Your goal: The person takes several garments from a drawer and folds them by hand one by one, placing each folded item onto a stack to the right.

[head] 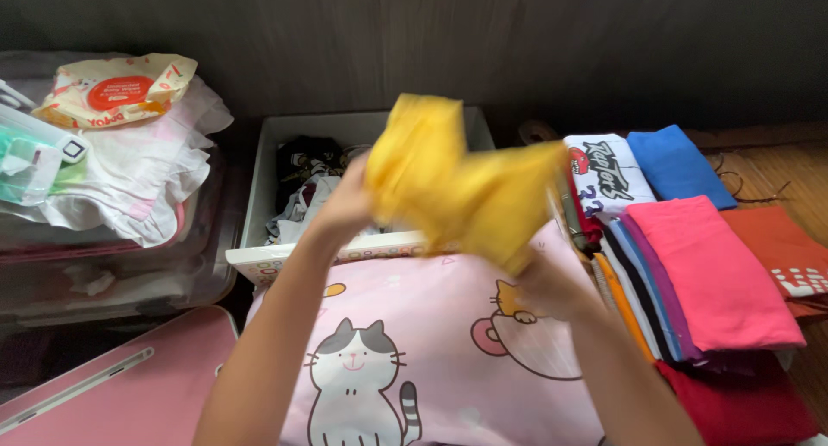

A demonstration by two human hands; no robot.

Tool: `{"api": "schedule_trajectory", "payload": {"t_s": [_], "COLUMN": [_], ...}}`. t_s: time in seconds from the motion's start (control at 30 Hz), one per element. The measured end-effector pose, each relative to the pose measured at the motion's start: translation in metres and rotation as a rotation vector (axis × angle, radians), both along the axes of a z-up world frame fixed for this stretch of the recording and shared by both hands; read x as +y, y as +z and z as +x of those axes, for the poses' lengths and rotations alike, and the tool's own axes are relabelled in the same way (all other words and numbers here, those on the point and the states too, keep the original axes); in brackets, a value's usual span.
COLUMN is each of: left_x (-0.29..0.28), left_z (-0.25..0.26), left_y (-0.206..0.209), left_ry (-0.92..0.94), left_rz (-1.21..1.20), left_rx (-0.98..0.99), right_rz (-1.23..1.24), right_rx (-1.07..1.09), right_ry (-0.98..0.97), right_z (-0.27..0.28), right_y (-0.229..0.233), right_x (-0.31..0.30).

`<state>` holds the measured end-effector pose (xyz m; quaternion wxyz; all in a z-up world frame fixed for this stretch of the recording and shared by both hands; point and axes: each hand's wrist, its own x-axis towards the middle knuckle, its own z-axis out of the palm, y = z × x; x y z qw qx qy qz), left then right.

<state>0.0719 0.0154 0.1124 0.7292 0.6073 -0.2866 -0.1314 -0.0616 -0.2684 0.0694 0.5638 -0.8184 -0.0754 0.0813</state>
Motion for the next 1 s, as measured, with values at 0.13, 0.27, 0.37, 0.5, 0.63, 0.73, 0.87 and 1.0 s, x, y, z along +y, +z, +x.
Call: {"api": "schedule_trajectory", "payload": {"t_s": [0.13, 0.27, 0.37, 0.5, 0.63, 0.73, 0.87, 1.0], "left_x": [0.069, 0.096, 0.103, 0.096, 0.071, 0.051, 0.047, 0.049], "left_z": [-0.072, -0.125, -0.127, -0.108, -0.093, -0.093, -0.094, -0.092], "left_y": [-0.102, -0.139, -0.142, -0.137, -0.135, -0.132, -0.133, -0.130], "left_ry": [-0.121, -0.323, -0.339, -0.408, -0.276, -0.192, -0.242, -0.249], "left_rz": [0.372, 0.443, 0.539, 0.621, 0.300, 0.427, 0.517, 0.592], "left_rx": [0.081, 0.135, 0.199, 0.069, 0.442, 0.411, 0.414, 0.413], "right_rz": [-0.325, -0.575, -0.647, -0.110, 1.142, 1.195, 1.208, 1.163], "right_rx": [0.068, -0.418, -0.827, -0.316, 0.717, 0.677, 0.680, 0.665], "right_ry": [0.386, 0.706, 0.699, 0.668, -0.141, -0.509, -0.535, -0.542], "right_z": [-0.064, -0.129, -0.134, -0.135, -0.145, -0.142, -0.142, -0.145], "right_y": [-0.101, -0.174, -0.198, -0.187, -0.168, -0.144, -0.139, -0.148], "right_x": [0.055, 0.101, 0.100, 0.093, 0.095, 0.085, 0.088, 0.089]}}
